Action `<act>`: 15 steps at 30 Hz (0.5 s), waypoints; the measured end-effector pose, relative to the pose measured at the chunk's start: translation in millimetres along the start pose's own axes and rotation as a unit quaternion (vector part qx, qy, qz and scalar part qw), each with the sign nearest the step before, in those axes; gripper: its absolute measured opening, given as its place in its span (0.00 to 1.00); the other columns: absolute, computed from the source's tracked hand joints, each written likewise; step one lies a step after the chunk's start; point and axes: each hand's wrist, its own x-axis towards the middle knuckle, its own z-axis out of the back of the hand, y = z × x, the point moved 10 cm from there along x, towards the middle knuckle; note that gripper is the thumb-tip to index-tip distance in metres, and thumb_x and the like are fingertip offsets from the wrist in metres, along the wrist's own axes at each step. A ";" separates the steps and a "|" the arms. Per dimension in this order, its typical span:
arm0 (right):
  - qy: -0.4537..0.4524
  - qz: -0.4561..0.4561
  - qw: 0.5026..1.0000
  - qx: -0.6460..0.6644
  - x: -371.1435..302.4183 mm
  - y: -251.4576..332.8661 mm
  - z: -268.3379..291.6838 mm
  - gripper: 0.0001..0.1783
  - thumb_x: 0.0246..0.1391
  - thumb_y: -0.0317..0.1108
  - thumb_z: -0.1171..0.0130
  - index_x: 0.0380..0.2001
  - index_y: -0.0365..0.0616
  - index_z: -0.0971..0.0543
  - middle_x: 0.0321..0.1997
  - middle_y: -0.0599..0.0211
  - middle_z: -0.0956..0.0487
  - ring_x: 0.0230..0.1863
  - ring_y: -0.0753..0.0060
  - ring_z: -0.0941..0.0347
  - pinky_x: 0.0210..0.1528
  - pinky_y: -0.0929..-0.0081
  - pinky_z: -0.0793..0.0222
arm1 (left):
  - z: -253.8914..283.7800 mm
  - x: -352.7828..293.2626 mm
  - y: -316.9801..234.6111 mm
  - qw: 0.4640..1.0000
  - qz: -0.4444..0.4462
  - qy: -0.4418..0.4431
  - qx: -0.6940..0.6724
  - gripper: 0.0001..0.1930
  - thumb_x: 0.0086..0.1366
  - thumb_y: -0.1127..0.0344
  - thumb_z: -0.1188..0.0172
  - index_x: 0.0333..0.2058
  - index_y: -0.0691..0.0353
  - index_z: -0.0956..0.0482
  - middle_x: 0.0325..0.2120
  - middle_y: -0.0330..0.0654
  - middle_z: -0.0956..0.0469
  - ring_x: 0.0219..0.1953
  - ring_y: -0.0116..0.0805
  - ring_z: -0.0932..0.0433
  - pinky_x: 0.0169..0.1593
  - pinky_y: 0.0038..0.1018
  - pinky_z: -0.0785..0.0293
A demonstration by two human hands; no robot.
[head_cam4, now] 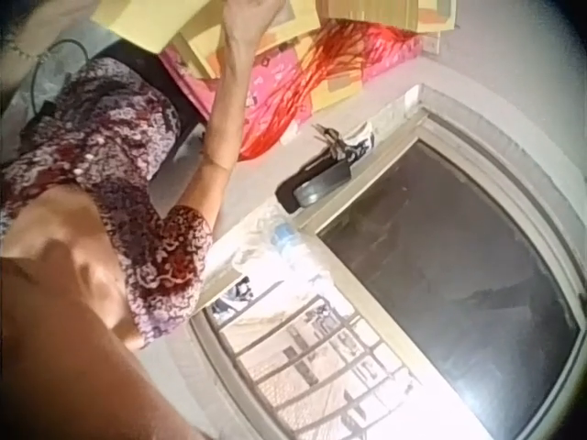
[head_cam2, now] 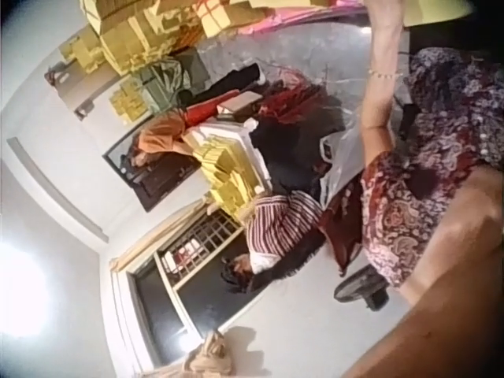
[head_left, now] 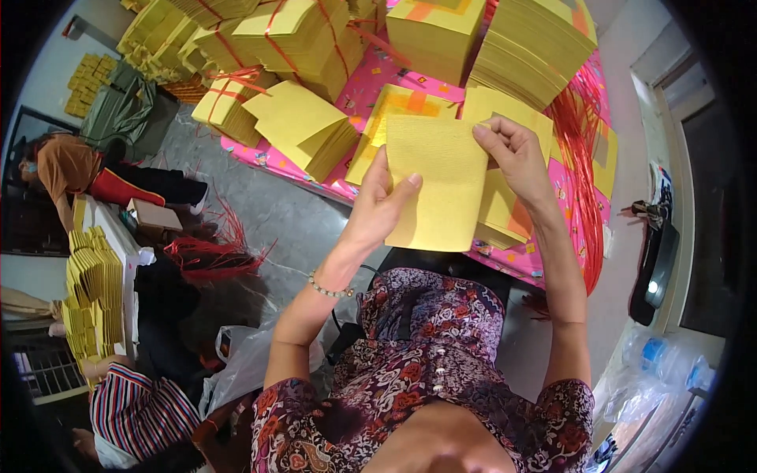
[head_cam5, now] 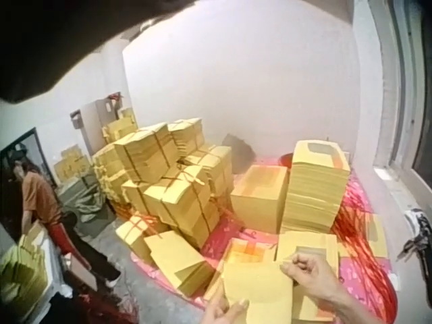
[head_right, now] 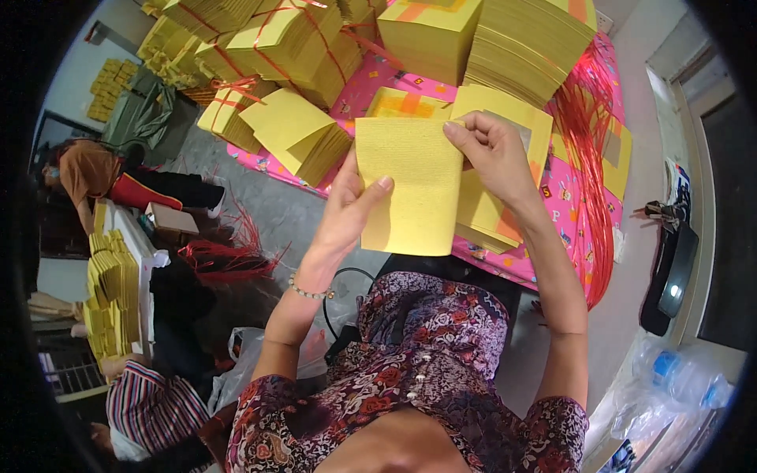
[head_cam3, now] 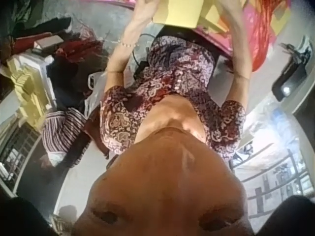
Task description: Counting and stacking bundles of yellow joss paper in a workshop environment.
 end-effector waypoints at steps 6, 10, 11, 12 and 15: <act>0.050 -0.041 0.997 -0.030 -4.6 -5.5 -22.9 0.12 0.58 0.38 0.45 0.31 0.39 0.25 0.26 0.75 0.23 0.27 0.88 0.29 0.30 0.85 0.31 | 19.4 -4.5 1.6 0.998 0.009 -0.043 -0.034 0.24 0.63 0.79 0.53 0.58 0.66 0.43 0.53 0.45 0.32 0.55 0.30 0.33 0.58 0.27 0.38; 0.155 -0.076 0.978 -0.113 -14.3 -30.8 -40.0 0.12 0.58 0.39 0.44 0.31 0.39 0.25 0.26 0.76 0.24 0.28 0.88 0.29 0.32 0.85 0.31 | 25.8 -1.7 -5.2 0.997 0.010 -0.042 -0.071 0.24 0.64 0.79 0.53 0.58 0.66 0.44 0.52 0.45 0.31 0.53 0.29 0.32 0.56 0.27 0.35; 0.143 -0.076 0.981 -0.110 -14.6 -31.8 -37.1 0.11 0.58 0.38 0.44 0.32 0.39 0.25 0.26 0.77 0.25 0.28 0.88 0.30 0.31 0.85 0.32 | 26.9 -2.5 -5.8 0.996 -0.003 -0.057 -0.073 0.23 0.64 0.79 0.53 0.57 0.66 0.43 0.51 0.44 0.31 0.52 0.29 0.31 0.55 0.27 0.34; 0.146 -0.075 0.980 -0.110 -14.8 -30.8 -41.6 0.11 0.58 0.38 0.44 0.32 0.39 0.25 0.26 0.77 0.25 0.28 0.88 0.30 0.31 0.85 0.32 | 31.2 -4.4 -8.0 0.994 -0.018 -0.077 -0.071 0.22 0.64 0.78 0.53 0.56 0.66 0.42 0.50 0.44 0.30 0.51 0.29 0.30 0.54 0.26 0.33; 0.131 -0.088 0.985 -0.068 -15.9 -25.9 -49.8 0.12 0.58 0.38 0.44 0.34 0.39 0.25 0.28 0.76 0.24 0.29 0.89 0.30 0.32 0.85 0.32 | 35.5 -4.4 -12.5 0.991 -0.028 -0.104 -0.084 0.20 0.64 0.77 0.53 0.55 0.66 0.41 0.49 0.44 0.29 0.49 0.28 0.29 0.52 0.26 0.31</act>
